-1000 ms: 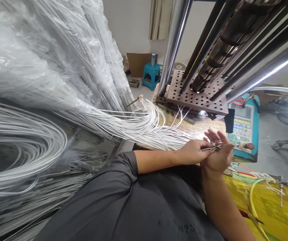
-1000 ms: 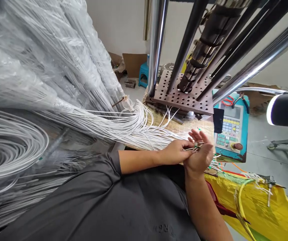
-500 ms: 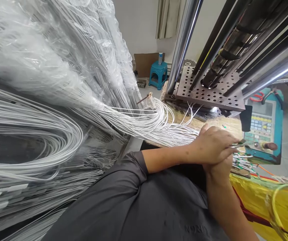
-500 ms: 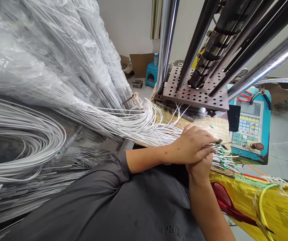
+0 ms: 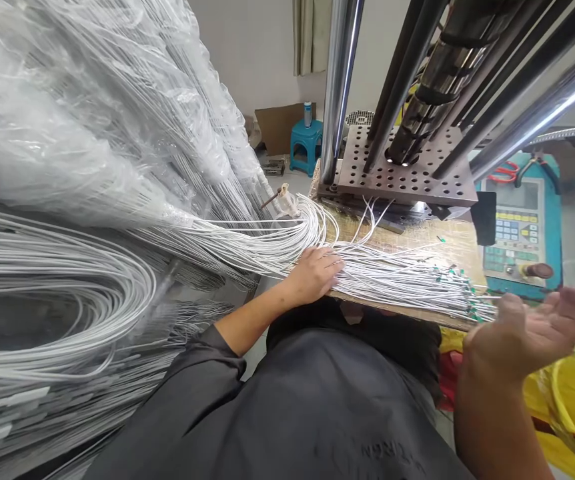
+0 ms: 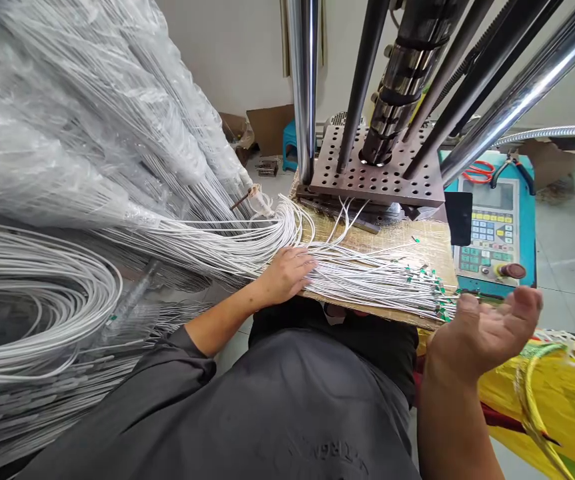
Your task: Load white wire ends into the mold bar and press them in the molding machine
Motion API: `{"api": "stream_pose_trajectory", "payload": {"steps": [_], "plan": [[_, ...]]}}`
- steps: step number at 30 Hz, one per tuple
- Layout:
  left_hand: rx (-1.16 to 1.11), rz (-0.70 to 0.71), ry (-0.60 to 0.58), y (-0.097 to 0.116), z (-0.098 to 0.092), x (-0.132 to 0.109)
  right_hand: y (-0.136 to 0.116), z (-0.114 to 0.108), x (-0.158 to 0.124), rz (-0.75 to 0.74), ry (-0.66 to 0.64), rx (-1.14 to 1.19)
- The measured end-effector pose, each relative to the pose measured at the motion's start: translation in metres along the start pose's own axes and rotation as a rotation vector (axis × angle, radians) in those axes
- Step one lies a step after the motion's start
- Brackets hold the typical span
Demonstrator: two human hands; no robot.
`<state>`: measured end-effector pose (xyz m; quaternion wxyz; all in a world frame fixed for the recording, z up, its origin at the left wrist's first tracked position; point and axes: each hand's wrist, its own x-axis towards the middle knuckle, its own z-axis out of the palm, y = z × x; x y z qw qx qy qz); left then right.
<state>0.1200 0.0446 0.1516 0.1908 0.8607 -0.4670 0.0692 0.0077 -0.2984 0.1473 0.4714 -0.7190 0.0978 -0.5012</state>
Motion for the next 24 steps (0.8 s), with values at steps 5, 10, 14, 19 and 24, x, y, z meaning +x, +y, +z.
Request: {"api": "stream_pose_trajectory", "payload": {"steps": [5,10,14,19,24], "plan": [[0.122,0.111,-0.144,0.015,0.001,0.028,-0.027,0.016,-0.019,-0.307,-0.356,-0.288],[0.172,0.106,-0.285,0.018,-0.007,0.041,-0.003,0.030,-0.031,-0.536,-0.512,-0.402],[0.229,0.102,-0.346,0.026,-0.016,0.045,0.011,0.033,-0.036,-0.441,-0.376,-0.359],[0.278,0.120,-0.399,0.031,-0.024,0.052,0.011,0.030,-0.040,-0.378,-0.346,-0.325],[0.206,0.113,-0.381,0.023,-0.028,0.053,0.011,0.024,-0.044,-0.263,-0.398,-0.303]]}}
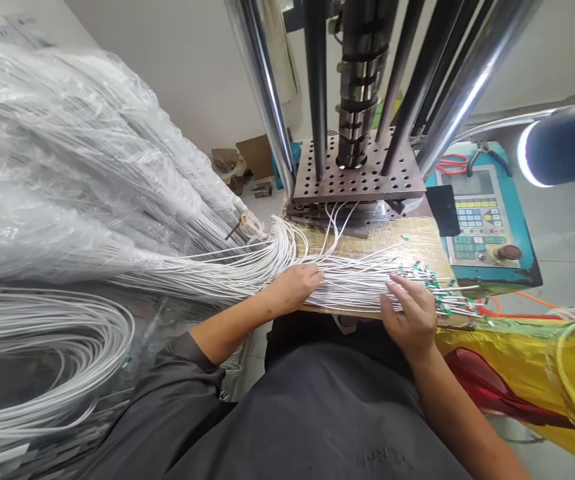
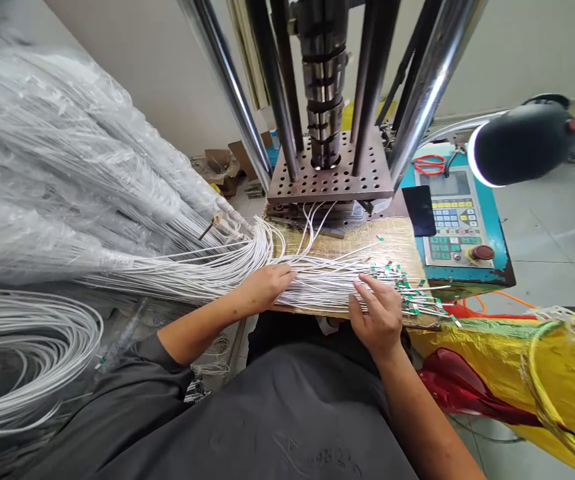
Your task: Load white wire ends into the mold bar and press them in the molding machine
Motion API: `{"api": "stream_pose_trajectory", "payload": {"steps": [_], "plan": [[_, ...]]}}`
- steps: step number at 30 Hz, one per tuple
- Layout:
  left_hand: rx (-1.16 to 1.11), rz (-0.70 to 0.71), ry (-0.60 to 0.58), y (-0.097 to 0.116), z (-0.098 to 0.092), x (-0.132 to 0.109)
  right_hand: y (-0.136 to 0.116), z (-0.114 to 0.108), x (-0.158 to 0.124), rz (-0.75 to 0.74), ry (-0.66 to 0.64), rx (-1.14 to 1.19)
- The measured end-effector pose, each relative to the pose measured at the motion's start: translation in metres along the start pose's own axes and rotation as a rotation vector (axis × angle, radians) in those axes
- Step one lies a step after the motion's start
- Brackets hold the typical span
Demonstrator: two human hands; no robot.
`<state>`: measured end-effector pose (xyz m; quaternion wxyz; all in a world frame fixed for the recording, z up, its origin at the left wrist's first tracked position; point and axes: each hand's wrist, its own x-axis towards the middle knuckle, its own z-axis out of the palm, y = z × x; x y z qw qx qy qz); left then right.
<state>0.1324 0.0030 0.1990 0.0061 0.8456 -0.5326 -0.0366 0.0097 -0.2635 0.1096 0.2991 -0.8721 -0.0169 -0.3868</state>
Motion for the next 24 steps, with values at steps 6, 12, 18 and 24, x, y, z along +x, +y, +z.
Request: {"api": "stream_pose_trajectory", "payload": {"steps": [6,12,18,24], "plan": [[0.022,-0.011,-0.036,0.001,0.000,0.005,0.003,-0.005,-0.001,-0.050,0.026,0.085],[-0.205,-0.116,-0.033,-0.001,-0.013,0.017,-0.010,-0.016,-0.017,-0.070,0.125,0.292],[-0.709,-0.149,-0.223,0.008,-0.045,0.039,-0.052,-0.010,-0.032,-0.008,-0.306,0.663],[-0.799,-0.140,-0.071,0.016,-0.080,0.068,-0.055,0.008,-0.005,0.701,-0.361,1.112]]}}
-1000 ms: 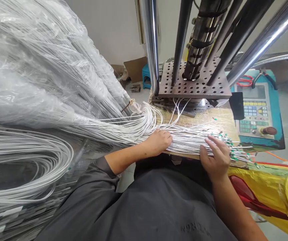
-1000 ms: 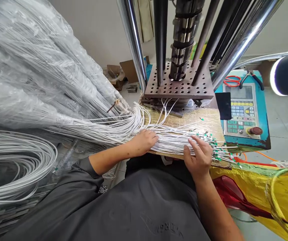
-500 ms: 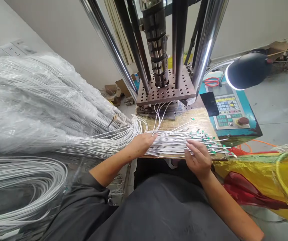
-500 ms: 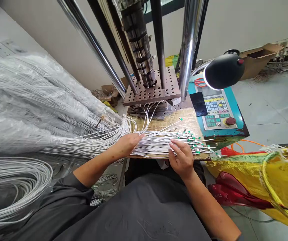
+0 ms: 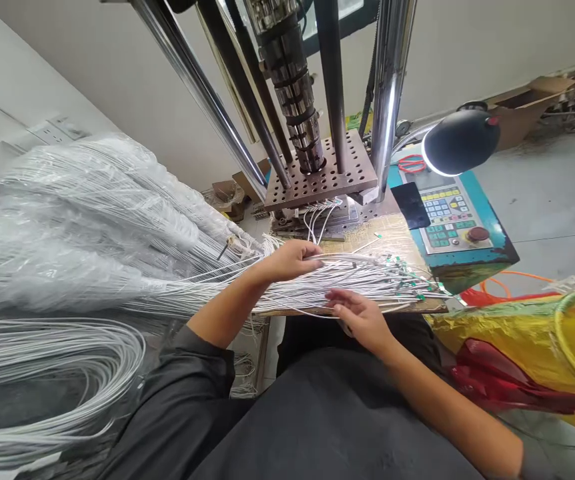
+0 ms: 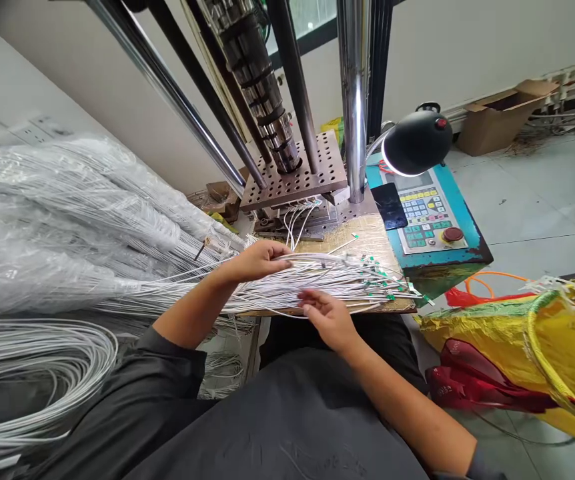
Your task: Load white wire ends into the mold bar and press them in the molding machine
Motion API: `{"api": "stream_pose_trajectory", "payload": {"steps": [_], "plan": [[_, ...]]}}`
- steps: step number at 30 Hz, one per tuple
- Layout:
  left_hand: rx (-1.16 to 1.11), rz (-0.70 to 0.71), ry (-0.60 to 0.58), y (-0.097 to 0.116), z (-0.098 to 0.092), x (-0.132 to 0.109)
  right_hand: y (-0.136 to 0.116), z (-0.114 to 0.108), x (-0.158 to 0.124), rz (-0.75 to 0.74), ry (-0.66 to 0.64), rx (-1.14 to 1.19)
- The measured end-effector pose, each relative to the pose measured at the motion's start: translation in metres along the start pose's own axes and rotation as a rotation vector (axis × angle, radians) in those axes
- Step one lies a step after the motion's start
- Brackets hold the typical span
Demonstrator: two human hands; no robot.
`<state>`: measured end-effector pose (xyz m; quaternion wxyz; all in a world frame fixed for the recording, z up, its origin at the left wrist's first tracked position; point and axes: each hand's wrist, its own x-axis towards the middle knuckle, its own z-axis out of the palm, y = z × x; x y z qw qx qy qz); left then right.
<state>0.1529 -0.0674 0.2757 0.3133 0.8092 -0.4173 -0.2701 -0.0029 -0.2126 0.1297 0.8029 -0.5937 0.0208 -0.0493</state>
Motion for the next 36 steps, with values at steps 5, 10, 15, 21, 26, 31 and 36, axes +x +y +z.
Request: {"api": "stream_pose_trajectory", "payload": {"steps": [5,10,15,21,26,31,36], "plan": [[-0.095,-0.003,0.247,0.000,-0.004,-0.005,-0.004,-0.009,0.017,0.080,0.138,0.311],[-0.168,-0.005,0.395,-0.002,-0.005,-0.016,-0.007,-0.019,0.013,-0.010,0.003,0.046],[-0.153,-0.003,0.182,0.012,-0.011,-0.006,-0.014,-0.033,0.004,-0.496,-0.230,-0.917],[-0.233,0.011,0.056,0.024,-0.023,0.019,-0.013,-0.039,0.009,-0.581,-0.301,-1.259],[-0.073,0.129,-0.030,0.018,-0.014,0.013,-0.025,-0.036,0.023,-0.534,-0.193,-1.193],[-0.125,0.152,0.084,0.017,-0.011,-0.002,-0.040,-0.026,0.042,-0.407,0.041,-0.998],[-0.268,0.138,0.067,0.012,0.000,-0.011,-0.039,-0.012,0.050,-0.273,0.105,-0.952]]}}
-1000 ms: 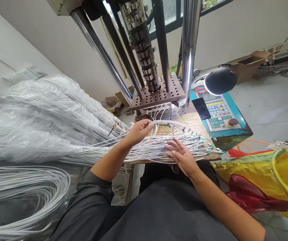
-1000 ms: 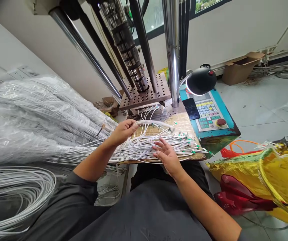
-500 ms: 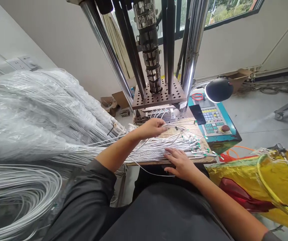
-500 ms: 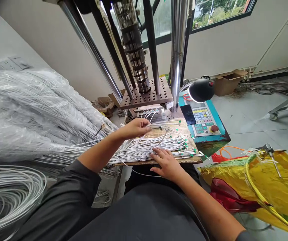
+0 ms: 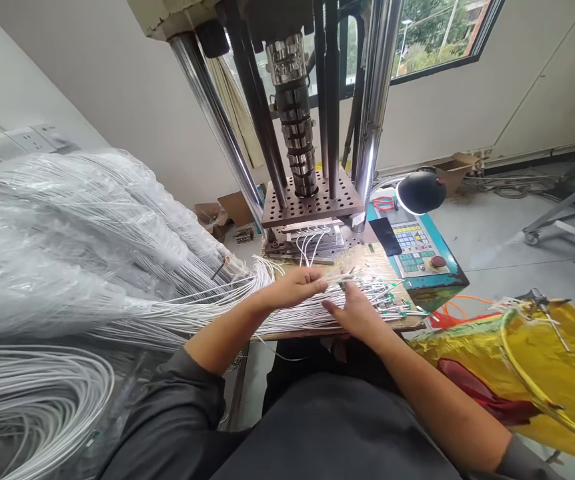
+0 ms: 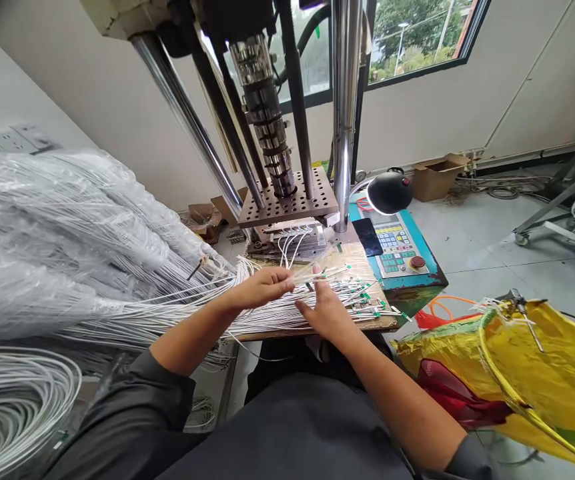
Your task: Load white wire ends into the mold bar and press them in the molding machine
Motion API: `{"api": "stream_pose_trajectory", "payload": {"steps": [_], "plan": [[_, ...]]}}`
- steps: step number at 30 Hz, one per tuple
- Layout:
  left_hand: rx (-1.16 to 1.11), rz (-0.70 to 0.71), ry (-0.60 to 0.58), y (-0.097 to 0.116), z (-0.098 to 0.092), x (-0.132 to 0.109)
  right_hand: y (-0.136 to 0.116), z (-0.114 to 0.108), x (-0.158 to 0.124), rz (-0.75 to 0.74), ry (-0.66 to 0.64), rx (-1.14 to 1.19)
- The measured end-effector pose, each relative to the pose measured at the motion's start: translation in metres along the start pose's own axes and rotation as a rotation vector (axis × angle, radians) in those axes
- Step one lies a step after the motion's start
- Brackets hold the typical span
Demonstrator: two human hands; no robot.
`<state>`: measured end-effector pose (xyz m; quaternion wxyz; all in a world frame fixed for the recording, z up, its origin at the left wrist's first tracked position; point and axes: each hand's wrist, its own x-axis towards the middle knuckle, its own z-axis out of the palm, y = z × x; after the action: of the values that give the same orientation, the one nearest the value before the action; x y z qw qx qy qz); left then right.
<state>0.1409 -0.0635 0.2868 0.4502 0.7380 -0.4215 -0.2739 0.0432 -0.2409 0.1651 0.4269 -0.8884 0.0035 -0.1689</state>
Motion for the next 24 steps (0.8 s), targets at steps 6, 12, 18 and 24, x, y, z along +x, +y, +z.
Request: {"api": "stream_pose_trajectory", "payload": {"steps": [6,12,18,24], "plan": [[-0.275,-0.011,0.061,-0.013,0.004,0.001,0.002,0.002,0.008,-0.064,0.029,-0.046],[-0.286,0.061,0.193,-0.019,0.008,0.001,0.018,-0.010,0.009,-0.049,0.117,-0.127],[-0.401,0.015,-0.165,-0.014,0.011,-0.006,0.030,-0.014,0.011,-0.315,-0.150,-0.329],[-0.212,0.048,0.077,-0.031,0.021,0.015,0.020,-0.007,0.020,-0.420,-0.200,-0.491]]}}
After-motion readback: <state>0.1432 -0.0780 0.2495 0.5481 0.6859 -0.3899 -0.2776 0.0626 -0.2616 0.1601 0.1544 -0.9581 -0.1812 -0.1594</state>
